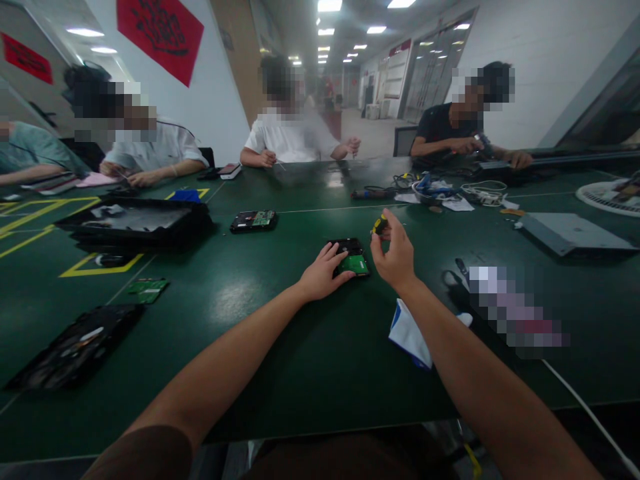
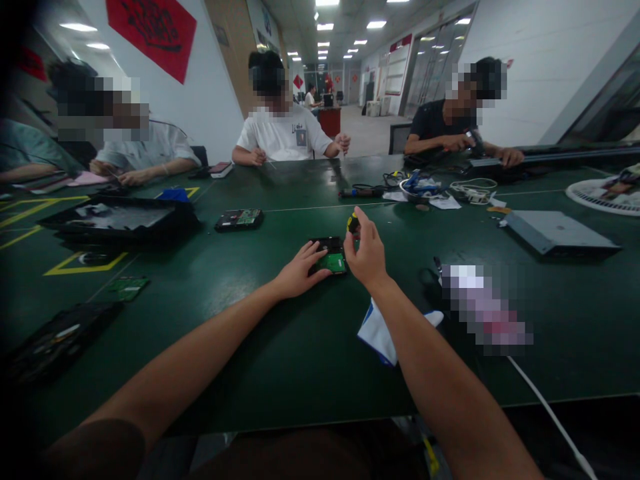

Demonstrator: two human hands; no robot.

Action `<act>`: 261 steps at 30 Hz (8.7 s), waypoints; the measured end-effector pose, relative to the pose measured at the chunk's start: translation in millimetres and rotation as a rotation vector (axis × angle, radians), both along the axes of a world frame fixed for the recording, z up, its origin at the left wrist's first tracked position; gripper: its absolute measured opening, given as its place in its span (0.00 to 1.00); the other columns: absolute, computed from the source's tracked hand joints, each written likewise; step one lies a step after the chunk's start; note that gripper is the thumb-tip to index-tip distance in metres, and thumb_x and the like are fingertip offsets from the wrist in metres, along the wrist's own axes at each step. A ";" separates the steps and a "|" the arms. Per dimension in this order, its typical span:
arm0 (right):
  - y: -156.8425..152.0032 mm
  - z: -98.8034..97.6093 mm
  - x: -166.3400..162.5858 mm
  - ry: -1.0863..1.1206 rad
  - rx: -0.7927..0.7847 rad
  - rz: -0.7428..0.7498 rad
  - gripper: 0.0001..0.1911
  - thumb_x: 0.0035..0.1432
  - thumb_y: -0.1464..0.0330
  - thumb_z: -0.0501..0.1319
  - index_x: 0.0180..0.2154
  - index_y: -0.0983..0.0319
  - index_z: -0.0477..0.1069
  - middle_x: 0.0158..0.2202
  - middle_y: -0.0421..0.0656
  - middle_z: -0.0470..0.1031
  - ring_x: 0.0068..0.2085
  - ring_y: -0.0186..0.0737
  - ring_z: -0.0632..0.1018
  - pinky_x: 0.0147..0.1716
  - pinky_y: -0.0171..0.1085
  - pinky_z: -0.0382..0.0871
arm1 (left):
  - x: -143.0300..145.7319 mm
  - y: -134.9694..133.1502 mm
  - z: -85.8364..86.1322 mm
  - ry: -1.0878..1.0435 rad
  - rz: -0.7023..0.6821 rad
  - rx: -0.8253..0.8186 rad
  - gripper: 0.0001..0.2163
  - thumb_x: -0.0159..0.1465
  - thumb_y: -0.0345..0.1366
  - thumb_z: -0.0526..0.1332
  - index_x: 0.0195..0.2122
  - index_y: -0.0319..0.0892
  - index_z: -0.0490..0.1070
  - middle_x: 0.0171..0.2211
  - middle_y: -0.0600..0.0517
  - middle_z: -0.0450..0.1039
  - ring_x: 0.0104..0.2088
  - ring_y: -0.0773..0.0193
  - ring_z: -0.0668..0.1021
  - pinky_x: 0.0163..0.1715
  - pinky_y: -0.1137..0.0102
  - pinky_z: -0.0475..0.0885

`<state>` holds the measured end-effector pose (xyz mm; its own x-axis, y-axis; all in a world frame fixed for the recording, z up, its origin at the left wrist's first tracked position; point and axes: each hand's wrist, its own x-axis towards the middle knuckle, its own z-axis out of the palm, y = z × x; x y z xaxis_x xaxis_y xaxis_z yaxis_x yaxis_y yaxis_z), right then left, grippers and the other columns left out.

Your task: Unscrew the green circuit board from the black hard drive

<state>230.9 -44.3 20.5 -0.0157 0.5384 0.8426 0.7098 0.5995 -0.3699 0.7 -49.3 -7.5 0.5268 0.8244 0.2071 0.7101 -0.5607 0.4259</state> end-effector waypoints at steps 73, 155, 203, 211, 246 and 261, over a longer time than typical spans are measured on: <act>-3.7 2.9 -3.2 0.032 -0.010 -0.037 0.29 0.71 0.62 0.57 0.70 0.56 0.58 0.58 0.53 0.72 0.48 0.48 0.79 0.45 0.50 0.83 | -0.1 0.7 -1.1 -0.002 -0.008 -0.003 0.37 0.72 0.59 0.57 0.73 0.38 0.61 0.78 0.40 0.48 0.79 0.47 0.46 0.75 0.51 0.53; 8.6 123.9 11.8 -0.259 -0.482 0.073 0.09 0.65 0.71 0.60 0.40 0.59 0.79 0.41 0.45 0.85 0.39 0.45 0.81 0.46 0.45 0.74 | 5.4 17.2 4.5 0.044 0.030 -0.015 0.36 0.72 0.59 0.55 0.73 0.39 0.59 0.78 0.39 0.44 0.79 0.47 0.43 0.74 0.48 0.55; 35.6 142.5 31.0 -0.318 -0.665 0.186 0.10 0.65 0.67 0.61 0.43 0.58 0.81 0.40 0.46 0.85 0.40 0.46 0.83 0.44 0.45 0.74 | 8.5 24.1 3.7 0.058 0.117 -0.047 0.34 0.73 0.57 0.57 0.75 0.45 0.57 0.79 0.45 0.43 0.78 0.43 0.42 0.75 0.46 0.50; 50.1 122.4 28.0 -0.106 -0.721 0.307 0.09 0.65 0.63 0.64 0.42 0.59 0.80 0.41 0.48 0.84 0.39 0.45 0.83 0.40 0.44 0.77 | 13.2 25.8 11.2 -0.018 0.130 -0.141 0.34 0.72 0.54 0.60 0.74 0.45 0.58 0.79 0.43 0.43 0.78 0.41 0.44 0.75 0.44 0.51; 40.7 128.0 21.3 -0.179 -0.724 0.248 0.12 0.67 0.64 0.60 0.44 0.59 0.80 0.35 0.45 0.84 0.32 0.41 0.82 0.39 0.43 0.75 | 14.0 19.2 3.2 -0.129 0.153 -0.024 0.29 0.70 0.53 0.64 0.68 0.45 0.67 0.76 0.42 0.56 0.77 0.45 0.55 0.75 0.46 0.54; 39.2 130.6 22.3 -0.209 -0.708 0.187 0.09 0.65 0.62 0.63 0.39 0.59 0.80 0.38 0.47 0.84 0.40 0.47 0.82 0.43 0.46 0.73 | 14.9 17.4 3.8 -0.132 0.167 -0.037 0.29 0.71 0.52 0.63 0.68 0.44 0.67 0.76 0.42 0.55 0.77 0.43 0.54 0.74 0.45 0.55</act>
<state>253.2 -5.1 151.1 -0.2806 0.9220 0.2667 0.7172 0.3861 -0.5801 15.6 -31.9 -3.7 0.3524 0.9063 0.2334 0.7283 -0.4222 0.5397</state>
